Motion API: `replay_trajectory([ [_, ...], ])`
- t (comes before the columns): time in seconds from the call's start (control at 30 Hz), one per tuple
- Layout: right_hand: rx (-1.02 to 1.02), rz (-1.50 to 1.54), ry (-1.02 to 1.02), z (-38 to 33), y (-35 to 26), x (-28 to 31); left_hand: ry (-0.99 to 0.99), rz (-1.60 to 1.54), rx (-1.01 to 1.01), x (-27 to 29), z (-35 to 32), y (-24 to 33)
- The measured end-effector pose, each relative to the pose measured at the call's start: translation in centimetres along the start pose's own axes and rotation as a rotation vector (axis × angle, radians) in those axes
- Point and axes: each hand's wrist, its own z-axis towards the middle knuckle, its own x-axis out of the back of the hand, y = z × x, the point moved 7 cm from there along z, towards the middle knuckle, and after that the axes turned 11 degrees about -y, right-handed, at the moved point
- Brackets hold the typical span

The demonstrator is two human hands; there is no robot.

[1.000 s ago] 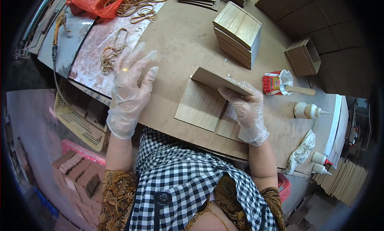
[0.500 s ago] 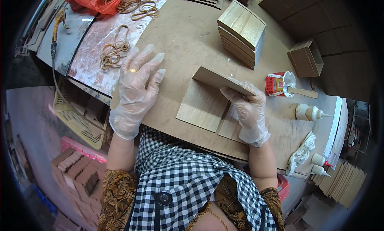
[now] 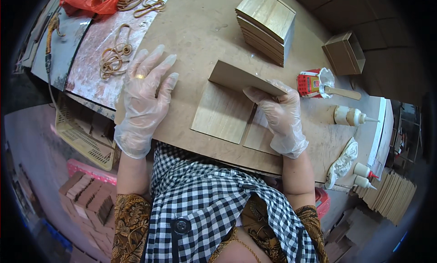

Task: The person applies glue to the edges of flat cardboard pieces and assembles them into small rectangular boxes. They then use a brush to apply a white substance to the sides of a stack of assembled boxes. Finally, they pick up a finished box and inspect it.

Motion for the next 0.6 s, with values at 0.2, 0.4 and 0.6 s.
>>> replay_trajectory([
  [0.2,-0.119,0.024,-0.026,0.1,-1.1,-0.3,0.033,-0.009,-0.029,-0.1,0.1,0.1],
  [0.4,-0.161,-0.054,-0.048,-0.1,-1.0,0.0,0.036,-0.019,-0.032,-0.2,-0.1,-0.1],
  [0.6,-0.15,-0.096,-0.042,-0.2,-0.1,0.2,0.043,0.02,-0.054,-0.3,-0.1,0.1],
])
